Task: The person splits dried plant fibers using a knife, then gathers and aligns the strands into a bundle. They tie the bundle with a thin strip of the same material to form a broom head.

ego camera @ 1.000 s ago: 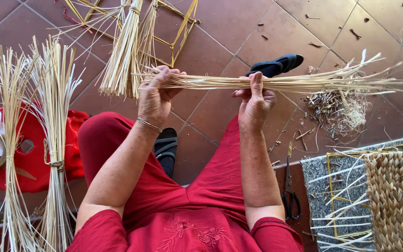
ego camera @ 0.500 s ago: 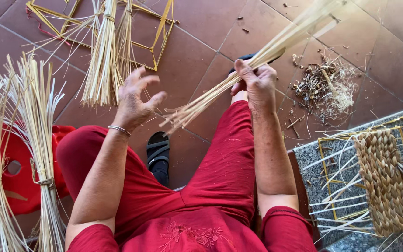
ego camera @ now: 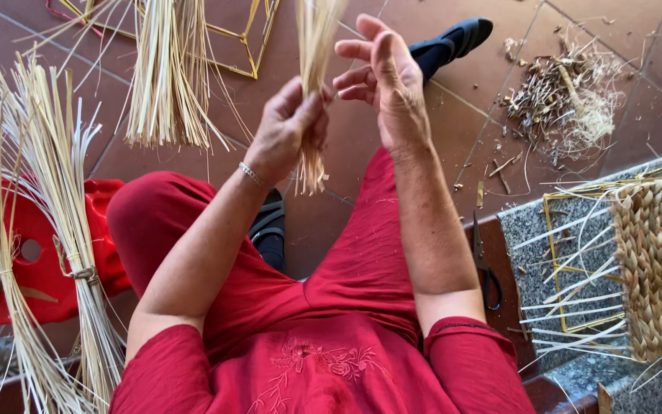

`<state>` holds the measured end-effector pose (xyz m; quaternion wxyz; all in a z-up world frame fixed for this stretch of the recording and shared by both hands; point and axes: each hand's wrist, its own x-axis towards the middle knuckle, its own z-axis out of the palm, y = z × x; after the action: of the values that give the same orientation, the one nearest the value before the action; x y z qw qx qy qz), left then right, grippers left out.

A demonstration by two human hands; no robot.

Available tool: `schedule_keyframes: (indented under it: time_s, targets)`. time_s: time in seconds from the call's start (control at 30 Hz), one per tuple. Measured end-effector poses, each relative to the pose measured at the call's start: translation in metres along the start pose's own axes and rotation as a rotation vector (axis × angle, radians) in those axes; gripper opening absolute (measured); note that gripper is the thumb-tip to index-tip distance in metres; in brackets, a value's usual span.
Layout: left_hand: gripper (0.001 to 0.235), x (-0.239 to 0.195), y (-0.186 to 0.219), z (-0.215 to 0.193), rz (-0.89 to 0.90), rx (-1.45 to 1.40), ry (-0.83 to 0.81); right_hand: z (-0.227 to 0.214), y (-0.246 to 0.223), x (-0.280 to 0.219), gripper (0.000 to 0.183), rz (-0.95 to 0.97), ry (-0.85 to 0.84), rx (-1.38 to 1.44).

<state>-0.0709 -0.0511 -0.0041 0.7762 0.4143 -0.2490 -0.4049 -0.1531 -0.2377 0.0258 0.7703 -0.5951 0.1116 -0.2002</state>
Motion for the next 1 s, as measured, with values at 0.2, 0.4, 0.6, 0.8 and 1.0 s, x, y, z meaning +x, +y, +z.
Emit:
schedule_keyframes:
  time_s: [0.2,0.4,0.6,0.8,1.0]
  targets:
    - [0.023,0.023,0.014,0.018,0.16,-0.278,-0.001,-0.004,0.081,-0.055,0.077,0.338,0.234,0.539]
    - [0.027,0.009,-0.025,0.046,0.237,0.184,0.007,0.013,0.114,-0.069,0.082,0.339,0.222,1.14]
    - [0.015,0.004,-0.048,0.036,0.161,0.025,0.049,0.018,0.113,-0.069,0.073,0.441,0.496,1.09]
    - [0.009,-0.004,-0.081,0.04,0.15,0.103,0.148,0.018,0.111,-0.073,0.062,0.165,-0.085,0.843]
    - [0.022,-0.04,-0.091,0.007,-0.116,0.17,0.181,-0.009,0.075,-0.061,0.063,0.209,-0.059,0.486]
